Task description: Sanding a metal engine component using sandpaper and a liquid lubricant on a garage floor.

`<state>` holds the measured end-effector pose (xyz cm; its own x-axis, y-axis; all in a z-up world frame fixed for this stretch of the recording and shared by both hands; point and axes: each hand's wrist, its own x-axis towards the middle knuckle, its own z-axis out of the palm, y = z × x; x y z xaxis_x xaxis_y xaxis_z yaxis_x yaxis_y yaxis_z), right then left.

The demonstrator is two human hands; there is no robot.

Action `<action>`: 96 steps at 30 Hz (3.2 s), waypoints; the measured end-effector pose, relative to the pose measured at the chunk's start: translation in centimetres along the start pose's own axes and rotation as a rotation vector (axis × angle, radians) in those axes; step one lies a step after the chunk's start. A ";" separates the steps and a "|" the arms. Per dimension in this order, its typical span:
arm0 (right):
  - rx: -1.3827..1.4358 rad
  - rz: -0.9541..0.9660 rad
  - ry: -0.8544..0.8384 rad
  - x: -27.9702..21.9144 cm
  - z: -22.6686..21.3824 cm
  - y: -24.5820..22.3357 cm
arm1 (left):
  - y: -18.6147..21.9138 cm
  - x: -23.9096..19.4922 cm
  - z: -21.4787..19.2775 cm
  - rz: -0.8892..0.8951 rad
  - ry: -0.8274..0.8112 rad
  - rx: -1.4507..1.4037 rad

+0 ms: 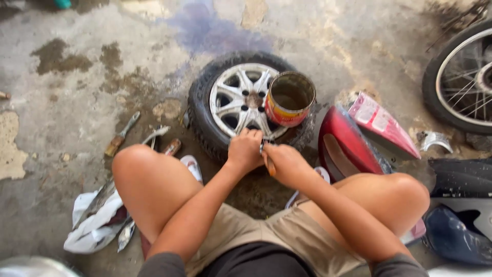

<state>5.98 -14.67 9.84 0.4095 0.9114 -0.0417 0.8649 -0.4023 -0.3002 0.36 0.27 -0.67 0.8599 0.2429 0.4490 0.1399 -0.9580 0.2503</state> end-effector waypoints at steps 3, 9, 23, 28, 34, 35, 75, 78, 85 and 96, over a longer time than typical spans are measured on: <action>0.010 0.004 -0.010 -1.6 -0.5 -0.9 | 0.5 -0.6 1.0 -0.041 -0.031 0.006; 0.087 0.001 0.025 -0.9 -2.0 -1.7 | -0.4 -0.5 1.3 -0.031 -0.021 -0.038; 0.185 0.009 0.099 -0.5 -3.0 -0.4 | 0.0 -0.2 -0.3 -0.036 -0.112 -0.050; 0.351 -0.001 0.150 -2.6 -7.8 -0.5 | -1.0 0.2 -0.7 -0.035 -0.215 -0.176; 0.470 0.238 0.145 -4.2 -10.6 2.5 | -1.3 1.7 -4.4 -0.114 -0.346 -0.418; 0.515 0.267 0.128 -4.2 -10.8 2.7 | -1.4 1.6 -4.6 -0.122 -0.347 -0.435; 0.569 0.044 0.001 2.1 -6.0 2.0 | -2.2 1.5 -2.6 -0.113 -0.229 -0.393; 0.543 0.075 -0.027 1.4 -5.5 2.5 | -2.1 1.5 -2.7 -0.117 -0.263 -0.361; 0.576 0.035 -0.055 0.9 -5.7 2.9 | -2.3 1.7 -1.9 -0.121 -0.276 -0.346; 1.036 0.636 -0.255 3.1 -2.9 7.4 | -1.7 1.3 -0.9 -0.068 -0.225 -0.291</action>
<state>14.50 -15.13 10.27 0.5034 0.6176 -0.6044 -0.1503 -0.6262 -0.7650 0.81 2.38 0.21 0.9443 0.2340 0.2313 0.0829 -0.8496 0.5209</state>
